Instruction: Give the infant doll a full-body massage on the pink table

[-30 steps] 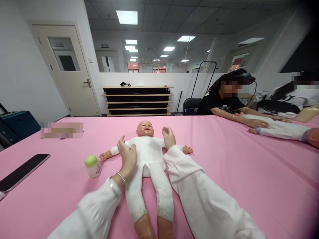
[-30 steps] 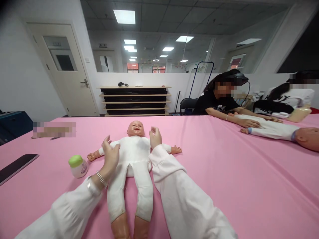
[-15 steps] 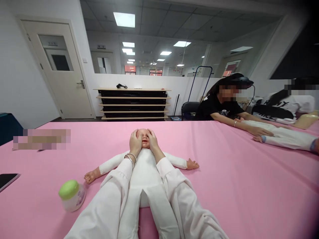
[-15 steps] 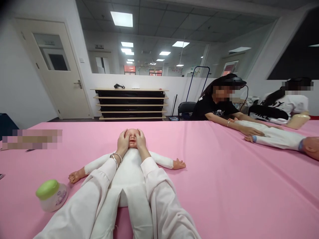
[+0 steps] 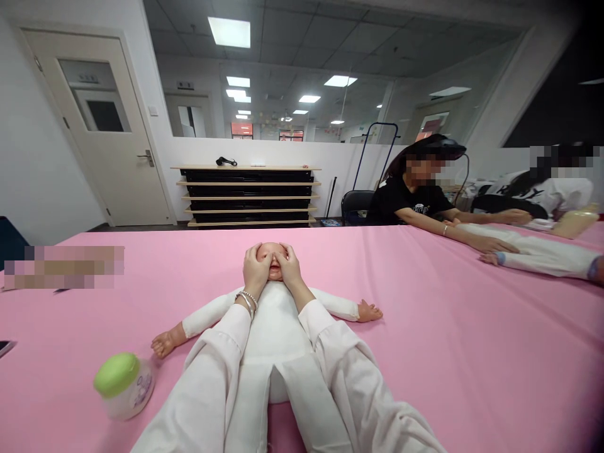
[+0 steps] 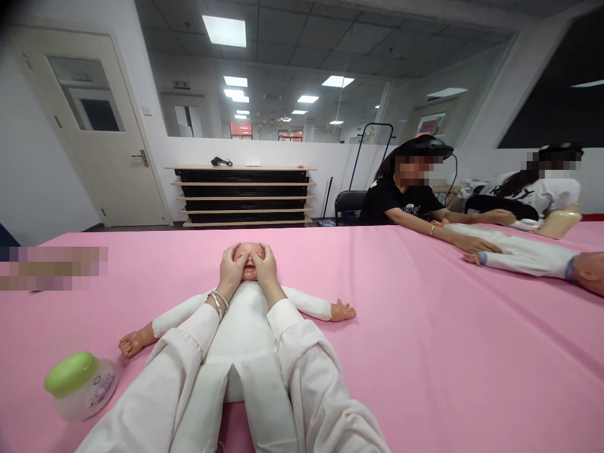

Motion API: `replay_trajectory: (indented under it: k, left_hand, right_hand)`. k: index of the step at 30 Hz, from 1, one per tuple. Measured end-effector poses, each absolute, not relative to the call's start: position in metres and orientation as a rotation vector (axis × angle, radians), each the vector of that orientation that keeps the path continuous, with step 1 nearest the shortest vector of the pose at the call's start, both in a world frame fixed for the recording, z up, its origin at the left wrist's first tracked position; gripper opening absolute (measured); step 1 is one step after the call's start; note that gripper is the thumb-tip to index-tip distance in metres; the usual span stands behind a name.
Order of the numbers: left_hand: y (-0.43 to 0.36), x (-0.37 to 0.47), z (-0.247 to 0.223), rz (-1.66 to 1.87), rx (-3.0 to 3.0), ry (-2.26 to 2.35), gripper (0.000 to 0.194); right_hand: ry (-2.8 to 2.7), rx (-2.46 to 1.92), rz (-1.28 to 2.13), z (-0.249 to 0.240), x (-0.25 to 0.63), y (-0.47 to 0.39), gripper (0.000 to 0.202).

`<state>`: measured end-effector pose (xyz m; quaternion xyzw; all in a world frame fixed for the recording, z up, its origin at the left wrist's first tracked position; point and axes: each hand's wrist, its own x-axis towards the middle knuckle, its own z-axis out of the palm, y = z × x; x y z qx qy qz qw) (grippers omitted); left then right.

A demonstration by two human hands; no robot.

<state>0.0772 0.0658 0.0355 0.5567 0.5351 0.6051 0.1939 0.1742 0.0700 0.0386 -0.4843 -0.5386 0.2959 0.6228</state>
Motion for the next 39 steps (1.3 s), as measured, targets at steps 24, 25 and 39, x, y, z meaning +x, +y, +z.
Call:
replay_trajectory:
  k: [24, 25, 39]
  left_hand:
    - [0.067, 0.078, 0.036, 1.730, 1.528, 1.506, 0.031]
    - [0.065, 0.078, 0.037, 1.732, 1.574, 1.516, 0.033]
    - [0.069, 0.075, 0.043, 1.672, 1.765, 1.383, 0.038]
  right_hand:
    - [-1.139, -1.055, 0.711, 0.028, 0.177, 0.085, 0.031]
    - [-1.151, -1.039, 0.712, 0.027, 0.177, 0.084, 0.033]
    - [-1.218, -1.031, 0.705, 0.029, 0.175, 0.081, 0.034]
